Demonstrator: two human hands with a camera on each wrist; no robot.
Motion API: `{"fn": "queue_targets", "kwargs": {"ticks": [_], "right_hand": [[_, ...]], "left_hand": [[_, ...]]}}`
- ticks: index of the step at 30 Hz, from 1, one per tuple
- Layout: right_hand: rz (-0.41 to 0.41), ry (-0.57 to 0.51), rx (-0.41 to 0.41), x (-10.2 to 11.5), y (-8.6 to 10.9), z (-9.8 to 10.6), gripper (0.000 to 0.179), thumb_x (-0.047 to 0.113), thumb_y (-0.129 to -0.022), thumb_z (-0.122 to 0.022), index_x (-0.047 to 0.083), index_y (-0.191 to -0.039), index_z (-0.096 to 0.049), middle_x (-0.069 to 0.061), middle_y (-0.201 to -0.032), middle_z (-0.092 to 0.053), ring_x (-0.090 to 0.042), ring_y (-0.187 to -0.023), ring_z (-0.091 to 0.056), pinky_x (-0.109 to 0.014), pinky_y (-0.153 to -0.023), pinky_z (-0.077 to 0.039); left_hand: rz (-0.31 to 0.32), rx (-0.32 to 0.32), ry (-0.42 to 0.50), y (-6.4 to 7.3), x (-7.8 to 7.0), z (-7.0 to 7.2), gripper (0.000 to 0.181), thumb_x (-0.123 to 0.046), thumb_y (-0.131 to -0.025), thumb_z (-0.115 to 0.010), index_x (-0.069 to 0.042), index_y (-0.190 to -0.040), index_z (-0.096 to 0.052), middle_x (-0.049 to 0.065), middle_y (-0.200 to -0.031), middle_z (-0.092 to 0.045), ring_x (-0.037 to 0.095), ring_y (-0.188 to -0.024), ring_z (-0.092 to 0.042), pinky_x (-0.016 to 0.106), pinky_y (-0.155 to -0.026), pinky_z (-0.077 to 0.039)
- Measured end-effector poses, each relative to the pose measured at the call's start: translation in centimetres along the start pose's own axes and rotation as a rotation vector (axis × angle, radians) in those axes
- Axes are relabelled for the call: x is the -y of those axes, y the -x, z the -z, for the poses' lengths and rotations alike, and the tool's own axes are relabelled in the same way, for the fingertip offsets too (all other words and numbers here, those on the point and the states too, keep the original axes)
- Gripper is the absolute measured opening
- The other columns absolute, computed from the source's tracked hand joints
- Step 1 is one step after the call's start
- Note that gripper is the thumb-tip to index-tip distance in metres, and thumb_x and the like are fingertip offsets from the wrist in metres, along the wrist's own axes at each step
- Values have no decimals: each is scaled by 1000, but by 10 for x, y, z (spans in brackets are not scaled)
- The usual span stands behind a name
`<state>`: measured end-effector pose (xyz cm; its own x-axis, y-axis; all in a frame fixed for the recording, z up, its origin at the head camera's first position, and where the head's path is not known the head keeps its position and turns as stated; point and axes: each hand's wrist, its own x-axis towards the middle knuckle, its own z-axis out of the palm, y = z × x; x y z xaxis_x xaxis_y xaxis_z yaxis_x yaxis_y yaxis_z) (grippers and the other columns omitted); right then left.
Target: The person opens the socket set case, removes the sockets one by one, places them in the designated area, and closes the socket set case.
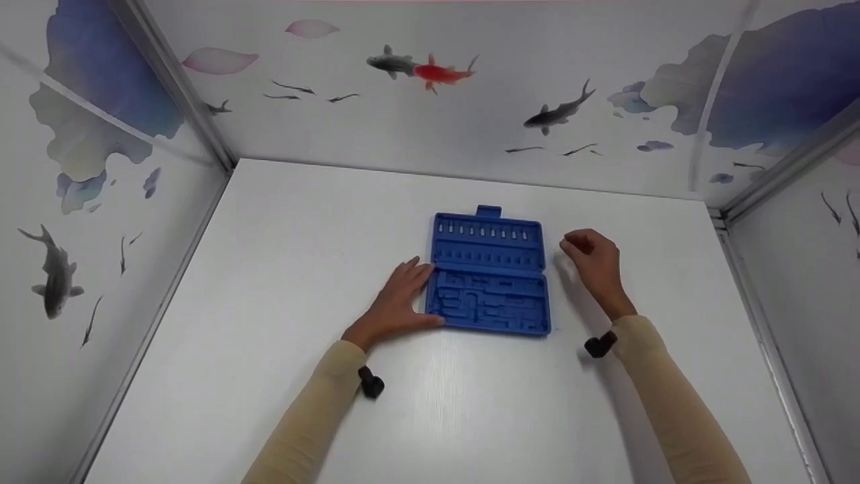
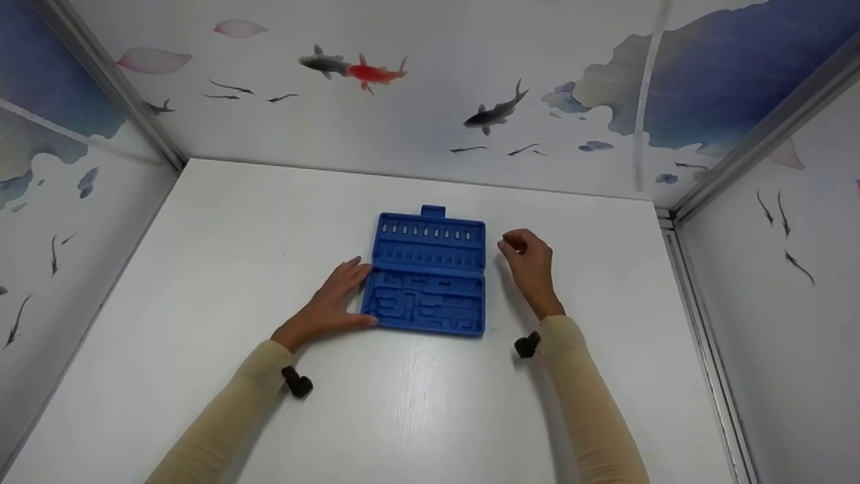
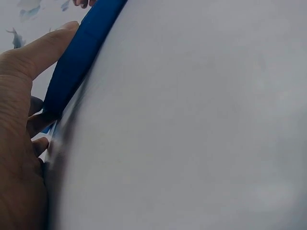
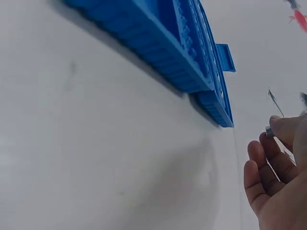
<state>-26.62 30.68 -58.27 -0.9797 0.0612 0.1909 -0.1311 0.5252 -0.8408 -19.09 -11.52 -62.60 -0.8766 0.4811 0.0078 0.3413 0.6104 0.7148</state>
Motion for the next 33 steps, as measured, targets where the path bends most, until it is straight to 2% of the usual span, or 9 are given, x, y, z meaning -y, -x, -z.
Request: {"fn": "queue_targets", "kwargs": {"ticks": [7,13,21,33], "right_hand": [[-46,28,16,-13,22,13,28,15,-104,-80,-5,-122,-77,-18,-119,-78,-14,-97,-66,-16,-81,-51],[-75,112,22,-19,35,19,26,14,-104,-78,-5,-121,-78,-20,-117,-78,-21,-96,-64,-14,-78,-49],[-143,166,24,-26,48,21,23,14,-104,-76,-3,-119,-79,-21,-114,-77,-28,-100,-64,-18,-79,-49],[-190,215,-22,-26,53,16,21,16,-104,-74,0,-117,-80,-19,-112,-76,-32,-103,-67,-38,-92,-53]], "left_hand": [[-6,3,-2,-1,2,1,119,-71,-88,-79,-13,-177,-25,9,-183,-21,34,-171,-6,57,-136,-10],[-20,7,-13,-3,1,1,119,-69,-88,-81,-9,-176,-27,14,-182,-23,38,-170,-7,59,-136,-9],[0,31,-23,-3,3,1,122,-73,-88,-79,-9,-176,-25,13,-183,-20,37,-171,-6,58,-136,-10],[2,42,-57,-4,3,2,120,-73,-89,-77,-11,-177,-24,10,-184,-20,34,-171,-7,56,-136,-13]]}}
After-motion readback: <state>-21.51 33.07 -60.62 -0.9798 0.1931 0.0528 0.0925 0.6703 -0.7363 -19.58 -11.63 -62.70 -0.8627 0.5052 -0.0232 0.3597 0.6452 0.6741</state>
